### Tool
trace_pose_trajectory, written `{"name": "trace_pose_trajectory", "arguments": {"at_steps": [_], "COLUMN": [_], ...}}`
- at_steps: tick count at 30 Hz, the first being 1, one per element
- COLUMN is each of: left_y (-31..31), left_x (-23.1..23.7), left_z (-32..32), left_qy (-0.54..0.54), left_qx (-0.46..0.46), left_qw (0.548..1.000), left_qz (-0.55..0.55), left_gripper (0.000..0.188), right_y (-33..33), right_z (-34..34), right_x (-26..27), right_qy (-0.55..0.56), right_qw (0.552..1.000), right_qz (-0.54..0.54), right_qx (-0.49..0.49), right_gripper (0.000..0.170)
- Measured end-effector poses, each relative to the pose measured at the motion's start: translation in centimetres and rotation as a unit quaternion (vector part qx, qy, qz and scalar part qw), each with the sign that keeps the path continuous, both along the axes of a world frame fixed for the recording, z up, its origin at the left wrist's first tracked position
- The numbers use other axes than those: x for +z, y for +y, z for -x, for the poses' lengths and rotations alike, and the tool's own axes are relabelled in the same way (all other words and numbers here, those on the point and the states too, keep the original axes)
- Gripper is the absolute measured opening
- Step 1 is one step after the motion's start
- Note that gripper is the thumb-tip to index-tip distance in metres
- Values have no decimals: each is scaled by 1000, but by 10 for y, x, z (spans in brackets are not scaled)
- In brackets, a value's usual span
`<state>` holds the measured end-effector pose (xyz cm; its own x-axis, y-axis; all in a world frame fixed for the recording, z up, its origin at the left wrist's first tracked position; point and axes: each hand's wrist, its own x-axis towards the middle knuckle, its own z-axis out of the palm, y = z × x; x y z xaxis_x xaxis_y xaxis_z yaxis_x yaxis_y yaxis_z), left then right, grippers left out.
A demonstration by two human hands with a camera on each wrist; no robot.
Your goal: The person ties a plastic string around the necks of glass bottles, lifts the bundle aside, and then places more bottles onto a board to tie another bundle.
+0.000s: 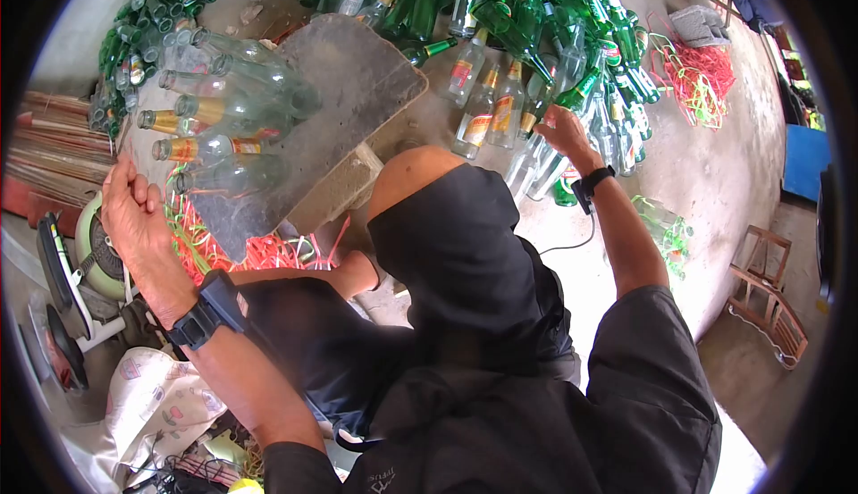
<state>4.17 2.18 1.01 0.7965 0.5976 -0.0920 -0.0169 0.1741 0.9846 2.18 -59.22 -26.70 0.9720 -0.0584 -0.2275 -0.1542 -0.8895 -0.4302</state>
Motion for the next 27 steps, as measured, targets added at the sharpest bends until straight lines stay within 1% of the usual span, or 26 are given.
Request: {"name": "trace_pose_trajectory", "arguments": {"at_steps": [1, 3, 4, 7, 8, 9, 11, 12, 13, 15, 16, 17, 19, 20, 21, 23, 25, 27], "left_y": [0, 1, 0, 1, -2, -5, -7, -7, -6, -5, -4, -4, -3, -6, -8, -10, 2, -17], "left_x": [0, -1, -1, -1, 0, 1, 2, 1, 0, 0, 0, -1, -1, -2, -2, -1, -11, 2], "left_z": [0, 1, 1, 1, 1, 2, 3, 3, 3, 4, 5, 6, 9, 8, 9, 10, 7, 11], "left_qy": [0, -3, -3, -7, -8, -5, -3, -7, -10, -12, -13, -14, -30, -31, -37, -20, -41, -38], "left_qx": [-4, -8, -11, -21, -23, -13, -3, -2, 0, -9, -18, -14, -34, -12, 4, 14, 8, 47], "left_qw": [1000, 1000, 1000, 1000, 1000, 1000, 1000, 1000, 1000, 1000, 1000, 1000, 999, 999, 999, 1000, 999, 997], "left_qz": [0, -1, -2, 2, 3, 4, 6, 7, 7, 12, 16, 17, 28, 24, 18, 6, -1, 41], "left_gripper": [18, 18, 17, 16, 16, 16, 16, 17, 18, 18, 18, 18, 17, 16, 16, 17, 22, 20], "right_y": [5, 16, 22, 40, 49, 54, 59, 53, 54, 54, 63, 65, 72, 73, 72, 80, 87, 85], "right_z": [9, 28, 39, 68, 77, 87, 102, 109, 115, 129, 132, 136, 140, 141, 142, 139, 132, 119], "right_x": [6, 20, 28, 52, 67, 71, 78, 71, 67, 61, 74, 80, 85, 80, 79, 89, 98, 110], "right_qy": [-2, -23, -58, -34, -39, -40, -68, -59, -60, -50, 18, 17, 24, 25, 19, 39, 6, 7], "right_qw": [1000, 999, 997, 996, 996, 996, 996, 996, 996, 996, 999, 999, 999, 1000, 999, 999, 1000, 999], "right_qz": [1, -13, -22, -60, -59, -58, -60, -59, -57, -35, -22, -21, -33, -19, -24, -9, 17, 33], "right_qx": [-1, -38, -37, -63, -54, -56, -15, 39, 39, 68, 35, 40, 13, 2, 18, 6, 13, 23], "right_gripper": [32, 31, 30, 34, 37, 37, 36, 34, 34, 34, 35, 35, 35, 35, 35, 35, 33, 30]}}
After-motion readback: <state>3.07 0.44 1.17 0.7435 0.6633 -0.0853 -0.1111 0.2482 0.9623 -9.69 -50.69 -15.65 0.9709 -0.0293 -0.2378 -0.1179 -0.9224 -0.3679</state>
